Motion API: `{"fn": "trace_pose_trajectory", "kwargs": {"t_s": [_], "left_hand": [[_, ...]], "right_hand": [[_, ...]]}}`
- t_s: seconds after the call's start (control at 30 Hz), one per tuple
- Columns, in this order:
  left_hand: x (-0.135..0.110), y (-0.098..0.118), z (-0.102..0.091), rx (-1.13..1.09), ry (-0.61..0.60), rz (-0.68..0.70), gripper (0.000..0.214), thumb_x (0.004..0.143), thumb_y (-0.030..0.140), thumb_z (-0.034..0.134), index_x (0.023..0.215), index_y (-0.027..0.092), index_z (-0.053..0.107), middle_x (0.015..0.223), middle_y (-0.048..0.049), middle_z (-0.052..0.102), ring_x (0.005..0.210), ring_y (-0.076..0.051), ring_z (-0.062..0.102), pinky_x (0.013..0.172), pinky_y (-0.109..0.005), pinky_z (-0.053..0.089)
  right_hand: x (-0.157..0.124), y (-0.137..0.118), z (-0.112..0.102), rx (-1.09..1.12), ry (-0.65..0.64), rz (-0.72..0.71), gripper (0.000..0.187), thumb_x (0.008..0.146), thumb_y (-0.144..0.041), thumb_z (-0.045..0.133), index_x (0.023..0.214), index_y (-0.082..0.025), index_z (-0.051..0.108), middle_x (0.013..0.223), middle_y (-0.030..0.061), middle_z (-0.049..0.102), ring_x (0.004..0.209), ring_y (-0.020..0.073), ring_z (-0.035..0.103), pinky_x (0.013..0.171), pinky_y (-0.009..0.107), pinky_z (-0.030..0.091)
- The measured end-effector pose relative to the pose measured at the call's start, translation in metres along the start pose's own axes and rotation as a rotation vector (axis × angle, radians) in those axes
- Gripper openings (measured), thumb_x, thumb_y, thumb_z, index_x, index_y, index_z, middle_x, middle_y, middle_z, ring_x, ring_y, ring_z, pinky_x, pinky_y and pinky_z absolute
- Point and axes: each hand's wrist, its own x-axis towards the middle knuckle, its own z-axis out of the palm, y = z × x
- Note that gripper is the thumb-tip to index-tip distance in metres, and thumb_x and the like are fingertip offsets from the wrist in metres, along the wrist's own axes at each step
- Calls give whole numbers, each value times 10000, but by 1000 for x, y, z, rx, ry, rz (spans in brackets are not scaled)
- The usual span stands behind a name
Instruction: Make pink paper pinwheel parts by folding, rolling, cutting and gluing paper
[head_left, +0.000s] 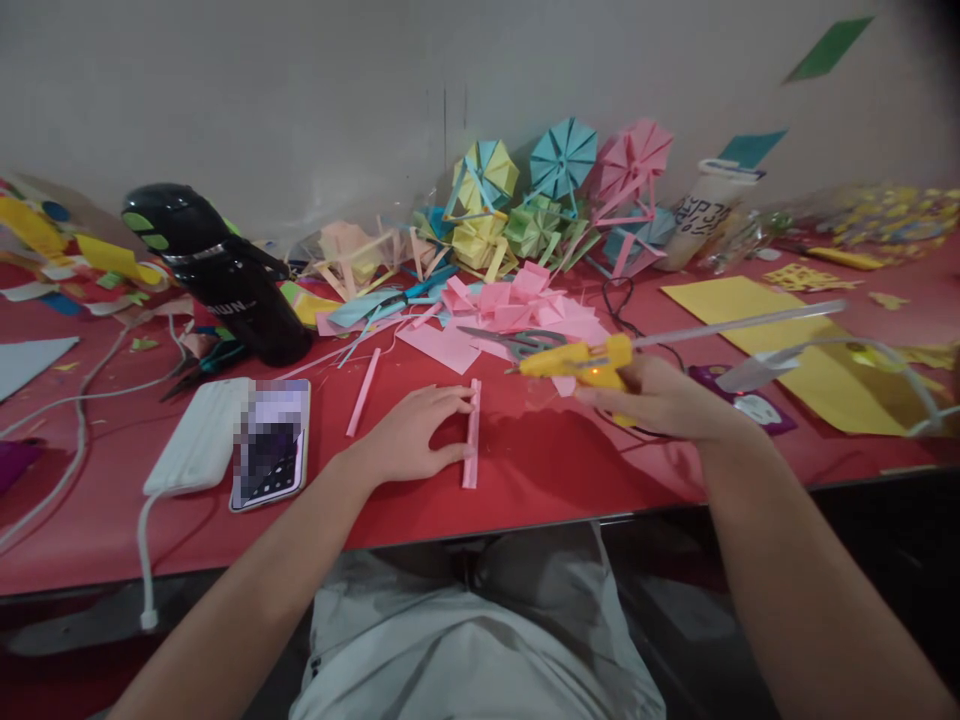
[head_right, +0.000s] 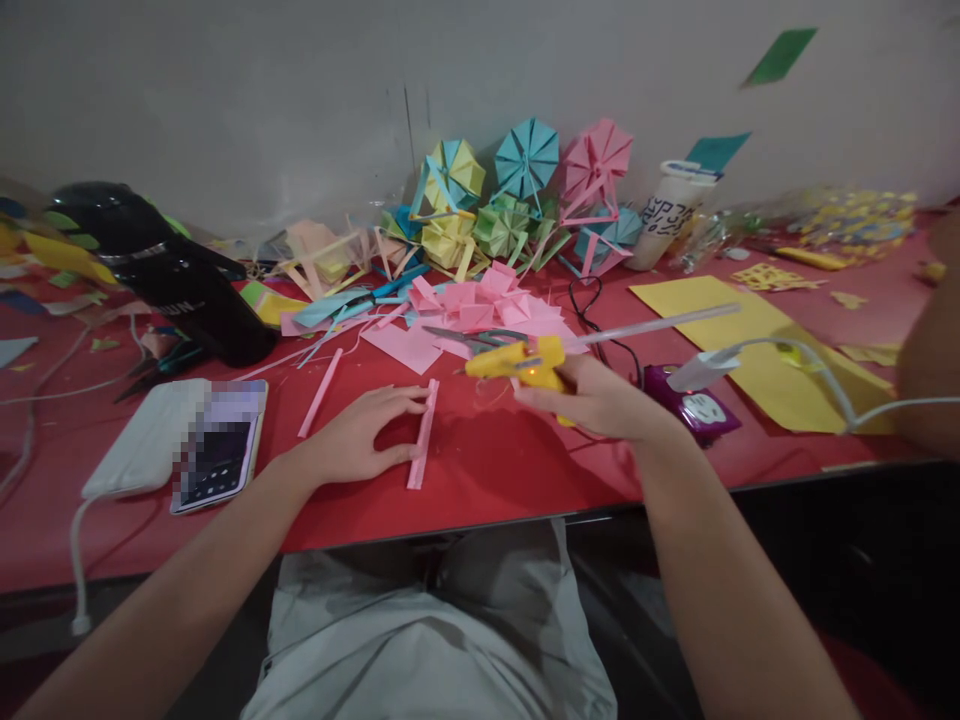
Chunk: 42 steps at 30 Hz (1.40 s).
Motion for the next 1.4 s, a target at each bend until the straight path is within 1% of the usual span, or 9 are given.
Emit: {"fn": "trace_pose_trajectory", "kwargs": {"t_s": [0.13,0.27,0.57,0.83,0.93,1.0,1.07,1.23,1.4], "left_hand": [[-1,1,0,-12,3,-11,464,878,458,662,1278,227,615,1508,-111,517,1406,-325,455,1174,-549,354],[0,3,-1,-16,-2,-14,458,884,460,654,1273,222,611,1513,-114,512,1405,-323,456,1172,-552,355],[0,1,-1,-1,-16,-6,462,891,459,655,1278,211,604,1522,-115,500,1415,-311,445,1182,-544,339],[0,0,1,12,-17,-12,483,895,458,652,1295,194,596,1534,-107,488,1423,-299,432,1190,-526,333],[0,1,1,13,-14,-6,474,893,448,658,1287,192,601,1530,-108,493,1418,-298,438,1188,-526,337],[0,0,1,17,-12,-3,474,892,446,659,1286,190,602,1527,-109,496,1417,-301,440,1189,-530,334],[0,0,1,21,-12,1,477,893,445,656,1290,186,601,1526,-109,497,1418,-303,439,1191,-532,330],[-1,-2,3,39,-5,7,494,898,449,648,1308,177,597,1522,-120,500,1424,-310,432,1196,-538,323],[-1,0,3,42,5,21,483,892,445,661,1283,166,616,1475,-135,549,1396,-314,469,1193,-537,332]], "right_hand": [[22,18,-20,-127,421,91,412,813,-569,621,721,-178,528,651,28,488,628,149,399,601,316,335],[59,44,-30,-26,700,180,362,827,-468,607,937,-126,647,856,106,661,704,179,523,650,313,388],[102,66,-19,-216,698,305,313,792,-434,692,911,-148,651,917,164,694,835,277,633,695,336,434],[83,73,-21,-146,721,300,210,740,-351,710,750,-207,558,800,85,663,758,232,609,710,342,450],[68,70,-20,-114,829,281,266,739,-386,702,658,-227,504,739,73,635,710,217,580,707,357,442],[59,62,-16,-67,947,156,243,755,-364,666,646,-227,497,706,50,612,677,193,560,696,344,438],[55,48,-7,20,815,-41,215,789,-373,616,664,-214,543,660,26,591,631,168,541,634,311,424],[64,2,27,-31,208,-418,232,869,-401,594,836,-196,697,822,47,710,733,158,622,680,277,471],[81,-27,52,-116,23,-636,229,942,-235,522,1030,-209,732,1068,78,737,927,178,656,844,317,500]]}}
